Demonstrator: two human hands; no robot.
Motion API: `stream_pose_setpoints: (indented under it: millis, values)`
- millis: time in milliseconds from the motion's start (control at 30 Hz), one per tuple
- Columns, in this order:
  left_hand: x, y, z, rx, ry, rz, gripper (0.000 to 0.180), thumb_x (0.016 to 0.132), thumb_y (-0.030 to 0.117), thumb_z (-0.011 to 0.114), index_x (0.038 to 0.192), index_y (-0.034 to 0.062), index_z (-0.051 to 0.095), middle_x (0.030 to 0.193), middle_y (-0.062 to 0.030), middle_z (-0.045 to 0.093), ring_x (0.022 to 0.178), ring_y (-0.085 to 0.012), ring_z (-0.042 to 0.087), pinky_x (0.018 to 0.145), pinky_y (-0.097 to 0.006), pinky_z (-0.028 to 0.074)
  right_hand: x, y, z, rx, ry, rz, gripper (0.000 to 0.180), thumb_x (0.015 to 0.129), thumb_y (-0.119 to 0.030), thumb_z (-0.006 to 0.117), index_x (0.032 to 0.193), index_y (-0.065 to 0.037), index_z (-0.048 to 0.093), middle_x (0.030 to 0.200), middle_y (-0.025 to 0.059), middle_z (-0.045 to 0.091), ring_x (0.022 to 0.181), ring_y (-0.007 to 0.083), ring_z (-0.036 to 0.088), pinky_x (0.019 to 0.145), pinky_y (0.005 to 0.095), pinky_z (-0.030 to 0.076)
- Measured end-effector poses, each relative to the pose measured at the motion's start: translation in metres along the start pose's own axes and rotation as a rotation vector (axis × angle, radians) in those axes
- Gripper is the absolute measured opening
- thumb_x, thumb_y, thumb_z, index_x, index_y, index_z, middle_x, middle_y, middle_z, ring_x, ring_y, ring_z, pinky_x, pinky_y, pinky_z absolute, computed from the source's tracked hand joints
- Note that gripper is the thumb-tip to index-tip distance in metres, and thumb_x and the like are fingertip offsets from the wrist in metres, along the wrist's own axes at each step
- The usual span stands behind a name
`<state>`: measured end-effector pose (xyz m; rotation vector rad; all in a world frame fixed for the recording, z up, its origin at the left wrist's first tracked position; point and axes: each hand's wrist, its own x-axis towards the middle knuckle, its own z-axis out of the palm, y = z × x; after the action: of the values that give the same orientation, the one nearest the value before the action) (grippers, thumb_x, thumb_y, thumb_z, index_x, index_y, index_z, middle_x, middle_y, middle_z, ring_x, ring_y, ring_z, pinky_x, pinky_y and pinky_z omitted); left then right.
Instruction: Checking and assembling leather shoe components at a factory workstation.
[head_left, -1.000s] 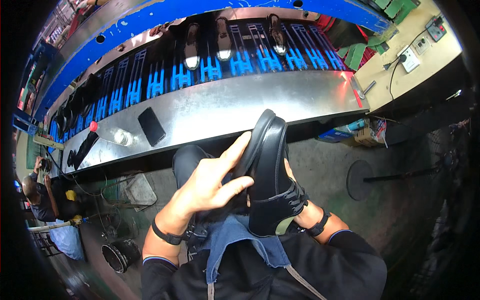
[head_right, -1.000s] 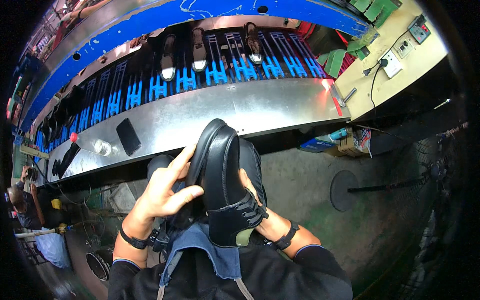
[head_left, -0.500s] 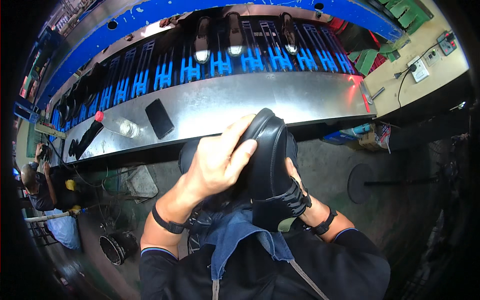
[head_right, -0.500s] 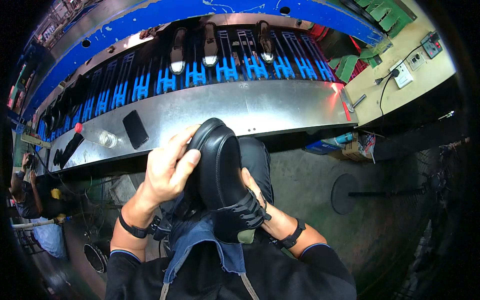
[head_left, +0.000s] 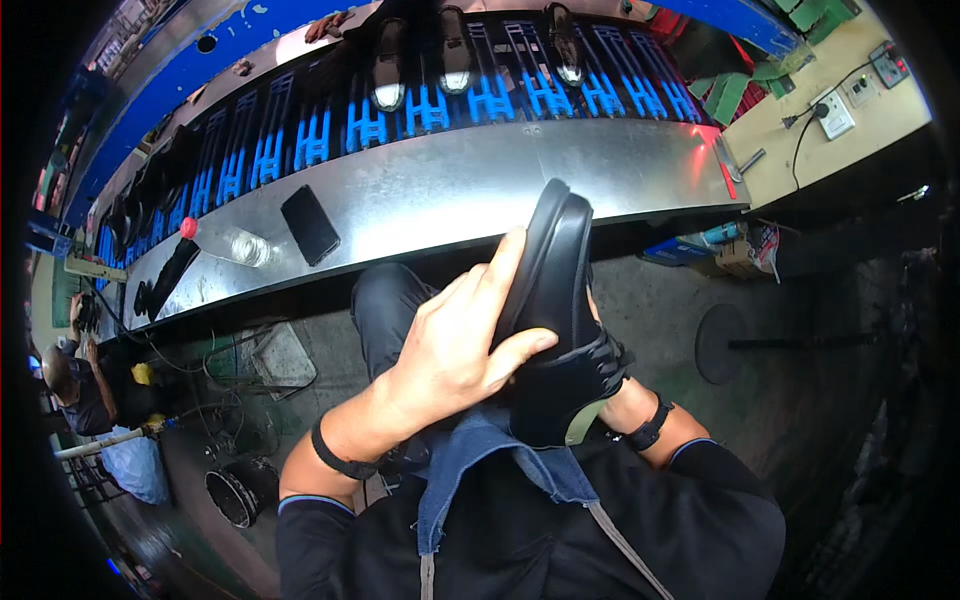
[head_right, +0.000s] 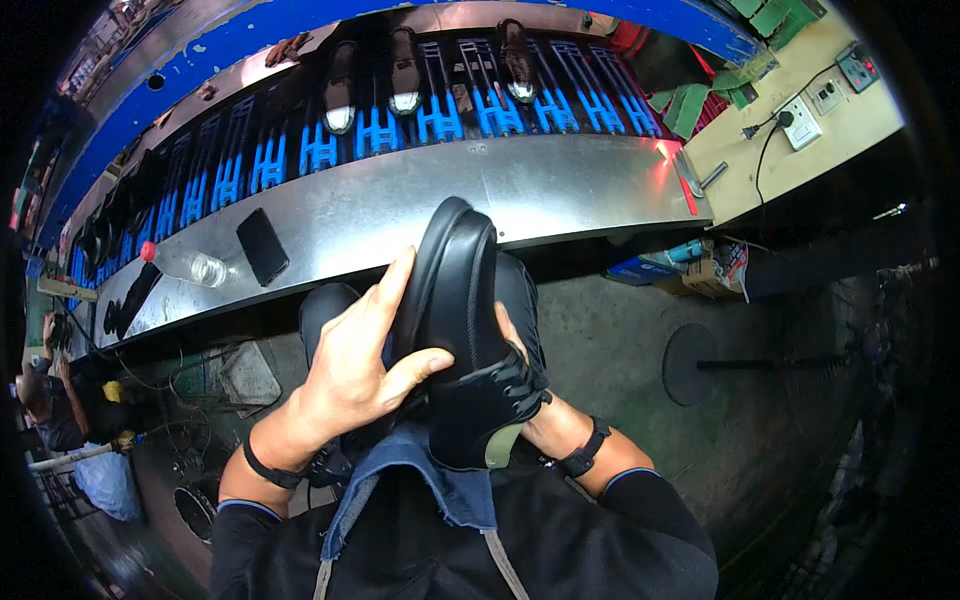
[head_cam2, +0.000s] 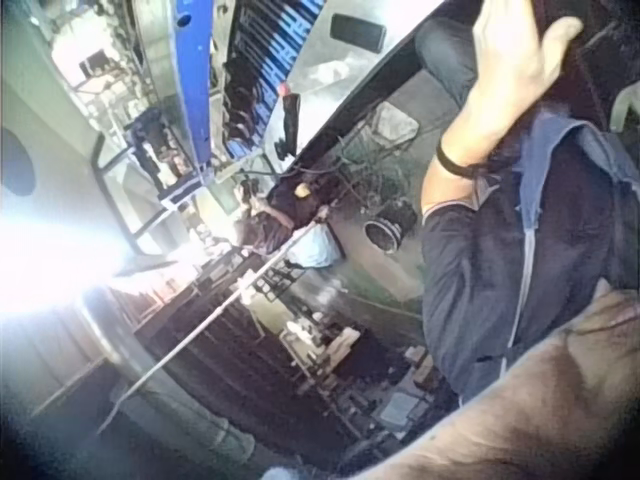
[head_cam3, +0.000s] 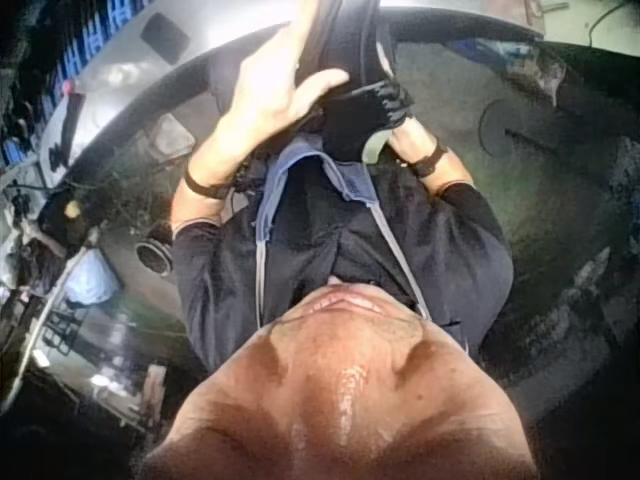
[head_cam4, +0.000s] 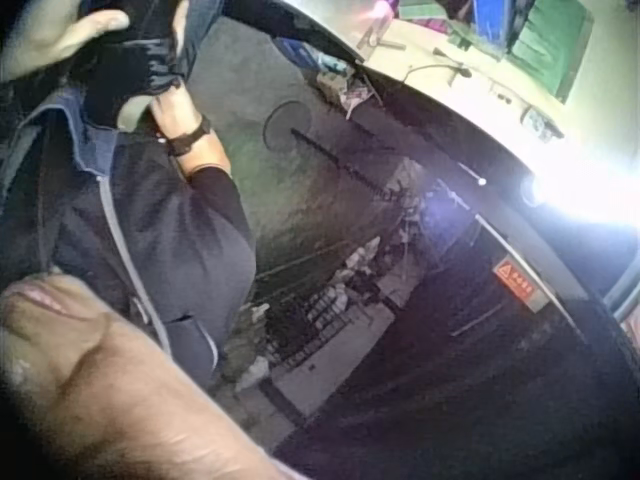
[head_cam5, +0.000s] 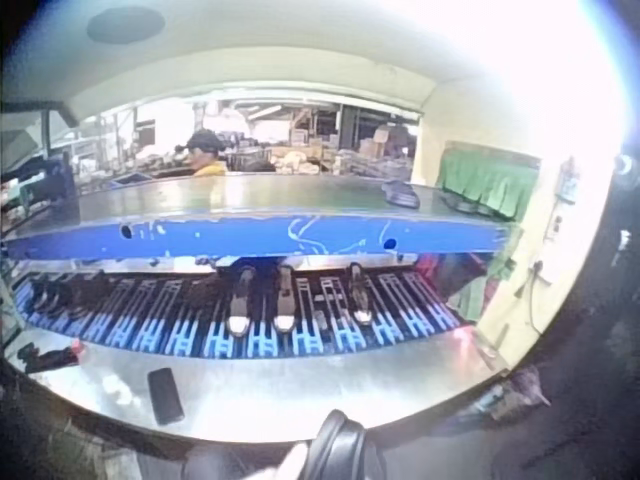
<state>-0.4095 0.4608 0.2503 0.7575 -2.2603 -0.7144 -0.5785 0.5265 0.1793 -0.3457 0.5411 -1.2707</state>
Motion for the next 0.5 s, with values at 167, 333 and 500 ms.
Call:
stream_pose_setpoints:
  millis: [167, 333, 500]
  values:
    - [-0.01, 0.0, 0.004, -0.234, -0.157, -0.196, 0.073, 0.089, 0.007, 0.066, 0.149, -0.0062, 0.027, 0.125, -0.0296, 0.06, 0.111, -0.0367, 0.065, 0.093, -0.04, 0.053, -0.002, -0.005, -0.006, -0.16, 0.06, 0.099, 0.046, 0.102, -0.026, 0.05, 0.14, -0.001, 0.045, 0.126, 0.0201, 0.06, 0.108, 0.0292, 0.065, 0.095, 0.0397, 0.056]
    - [-0.012, 0.019, 0.001, -0.311, -0.11, -0.351, 0.106, 0.083, 0.02, 0.076, 0.154, -0.0028, 0.002, 0.141, -0.0277, 0.046, 0.126, -0.0362, 0.054, 0.104, -0.041, 0.045, 0.015, -0.003, -0.01, -0.115, -0.058, -0.038, 0.064, 0.105, -0.049, 0.029, 0.142, 0.002, 0.042, 0.135, 0.0203, 0.054, 0.122, 0.0305, 0.057, 0.107, 0.0415, 0.046]
    - [-0.007, -0.008, 0.001, -1.058, 0.353, -0.599, 0.082, 0.079, 0.014, 0.075, 0.143, -0.0005, 0.027, 0.132, -0.0166, 0.051, 0.117, -0.025, 0.055, 0.099, -0.039, 0.047, 0.026, -0.011, 0.031, -0.859, -0.132, -0.293, 0.066, 0.1, -0.045, 0.051, 0.14, 0.005, 0.036, 0.134, 0.0187, 0.052, 0.125, 0.0236, 0.05, 0.106, 0.0374, 0.039]
